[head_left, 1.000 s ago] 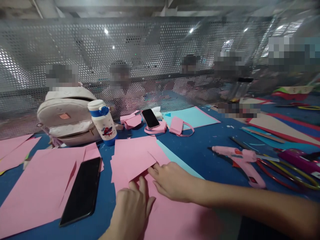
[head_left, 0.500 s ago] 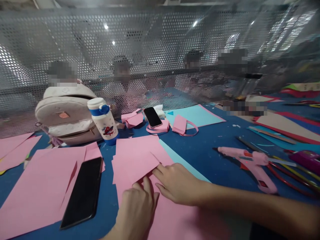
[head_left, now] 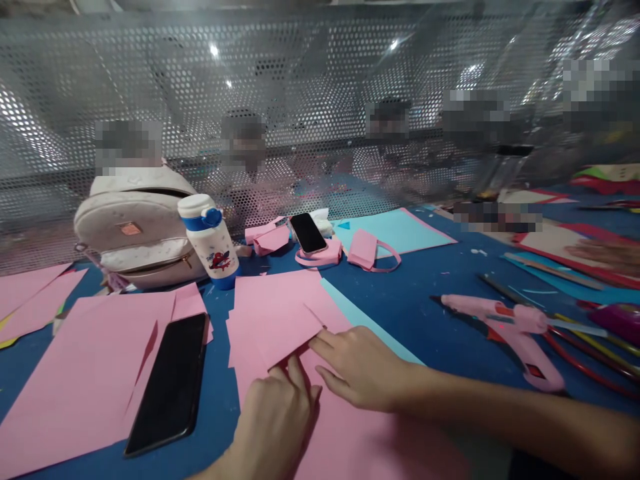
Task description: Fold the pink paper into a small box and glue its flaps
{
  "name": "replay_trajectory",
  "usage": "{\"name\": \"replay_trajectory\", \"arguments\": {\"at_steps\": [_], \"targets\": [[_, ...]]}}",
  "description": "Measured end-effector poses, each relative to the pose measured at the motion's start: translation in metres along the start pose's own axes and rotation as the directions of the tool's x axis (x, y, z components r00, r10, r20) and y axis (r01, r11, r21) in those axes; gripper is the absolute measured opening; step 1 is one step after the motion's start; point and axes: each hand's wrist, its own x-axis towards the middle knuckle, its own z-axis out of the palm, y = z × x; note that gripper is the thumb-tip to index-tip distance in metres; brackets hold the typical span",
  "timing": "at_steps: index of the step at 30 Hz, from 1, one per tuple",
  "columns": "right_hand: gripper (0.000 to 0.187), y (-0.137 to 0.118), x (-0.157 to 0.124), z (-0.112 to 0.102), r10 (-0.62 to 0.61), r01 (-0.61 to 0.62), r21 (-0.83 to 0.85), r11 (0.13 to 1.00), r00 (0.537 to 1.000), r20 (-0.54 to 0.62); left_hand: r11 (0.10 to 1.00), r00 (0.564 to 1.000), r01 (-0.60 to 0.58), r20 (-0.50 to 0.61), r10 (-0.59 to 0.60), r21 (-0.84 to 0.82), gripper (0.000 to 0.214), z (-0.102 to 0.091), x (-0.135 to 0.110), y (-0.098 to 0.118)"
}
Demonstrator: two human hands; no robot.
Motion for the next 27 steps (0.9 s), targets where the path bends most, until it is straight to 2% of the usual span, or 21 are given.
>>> {"name": "replay_trajectory", "arguments": {"at_steps": [6,11,17,27], "targets": [[0.035,0.001,-0.002,0.004,-0.038,0.039,0.063,0.997,0.999,-0.028,0.996,0.990,-0.044,-0.134,0.053,0.072,0.027,0.007,-0.001,0.005],[0.039,0.000,-0.003,0.005,-0.069,0.074,0.090,0.993,0.996,-0.055,0.987,0.981,-0.121,-0.140,0.136,0.105,0.015,0.011,-0.004,0.006],[0.045,0.001,-0.003,0.006,-0.098,0.102,0.081,0.991,0.994,-0.050,0.974,0.970,-0.176,-0.144,0.197,0.144,0.019,0.005,-0.005,0.003],[0.059,0.000,-0.005,0.006,-0.182,0.185,0.193,0.963,0.983,-0.037,0.964,0.959,-0.211,-0.156,0.237,0.162,0.020,0.003,-0.006,0.005]]}}
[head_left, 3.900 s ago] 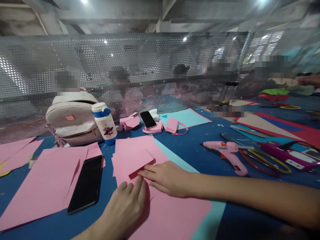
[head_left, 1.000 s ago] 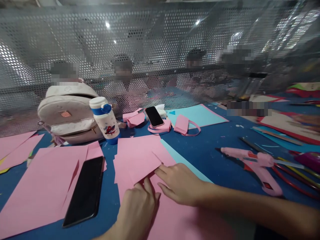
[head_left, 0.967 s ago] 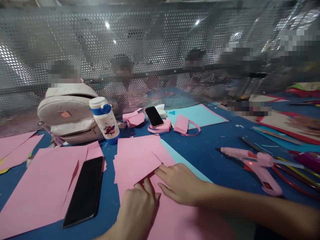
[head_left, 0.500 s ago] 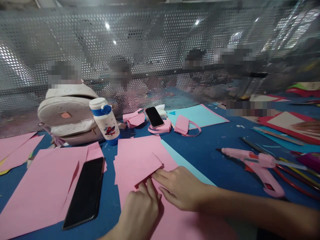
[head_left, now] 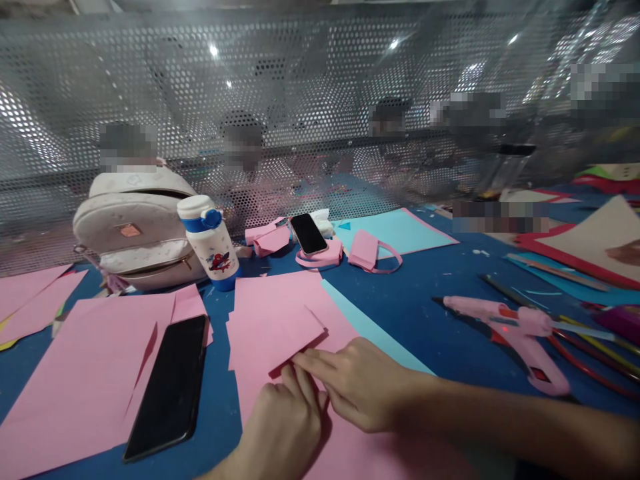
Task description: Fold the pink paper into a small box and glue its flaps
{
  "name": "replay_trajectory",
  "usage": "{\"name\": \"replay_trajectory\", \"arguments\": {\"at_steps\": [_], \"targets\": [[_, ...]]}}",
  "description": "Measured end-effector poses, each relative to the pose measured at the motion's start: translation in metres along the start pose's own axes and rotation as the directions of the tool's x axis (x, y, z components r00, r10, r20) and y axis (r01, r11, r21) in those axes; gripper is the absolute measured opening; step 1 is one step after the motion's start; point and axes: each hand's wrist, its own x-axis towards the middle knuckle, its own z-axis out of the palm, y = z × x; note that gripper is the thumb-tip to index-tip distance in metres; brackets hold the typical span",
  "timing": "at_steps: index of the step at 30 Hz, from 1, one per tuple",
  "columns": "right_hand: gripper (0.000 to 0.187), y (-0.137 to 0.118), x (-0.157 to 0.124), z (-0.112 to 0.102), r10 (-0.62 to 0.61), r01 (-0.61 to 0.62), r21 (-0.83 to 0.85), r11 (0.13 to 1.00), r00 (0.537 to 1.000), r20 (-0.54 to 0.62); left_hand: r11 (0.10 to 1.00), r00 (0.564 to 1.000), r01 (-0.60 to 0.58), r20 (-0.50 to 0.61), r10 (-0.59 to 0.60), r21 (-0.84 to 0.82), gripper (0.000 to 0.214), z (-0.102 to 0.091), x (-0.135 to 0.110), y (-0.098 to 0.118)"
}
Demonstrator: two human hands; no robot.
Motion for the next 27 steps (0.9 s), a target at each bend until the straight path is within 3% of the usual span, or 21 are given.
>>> {"name": "replay_trajectory", "arguments": {"at_steps": [12,19,23,27], "targets": [[0.062,0.001,-0.002,-0.005,0.009,-0.009,0.125,0.992,1.000,0.006,0.999,0.994,-0.043,-0.101,0.044,0.011,0.017,0.003,0.000,0.003],[0.058,0.003,-0.004,-0.002,0.052,-0.047,0.144,0.989,0.998,-0.032,0.995,0.962,-0.087,-0.257,0.094,0.040,0.017,0.007,0.001,0.000],[0.052,0.004,-0.004,0.005,0.041,-0.035,0.107,0.994,0.998,-0.057,0.990,0.941,-0.141,-0.309,0.139,0.018,0.017,0.012,0.001,-0.003],[0.047,0.002,0.001,0.011,0.107,-0.109,-0.017,0.994,0.992,-0.068,0.994,0.949,-0.105,-0.302,0.096,-0.012,0.024,0.014,0.005,-0.001]]}}
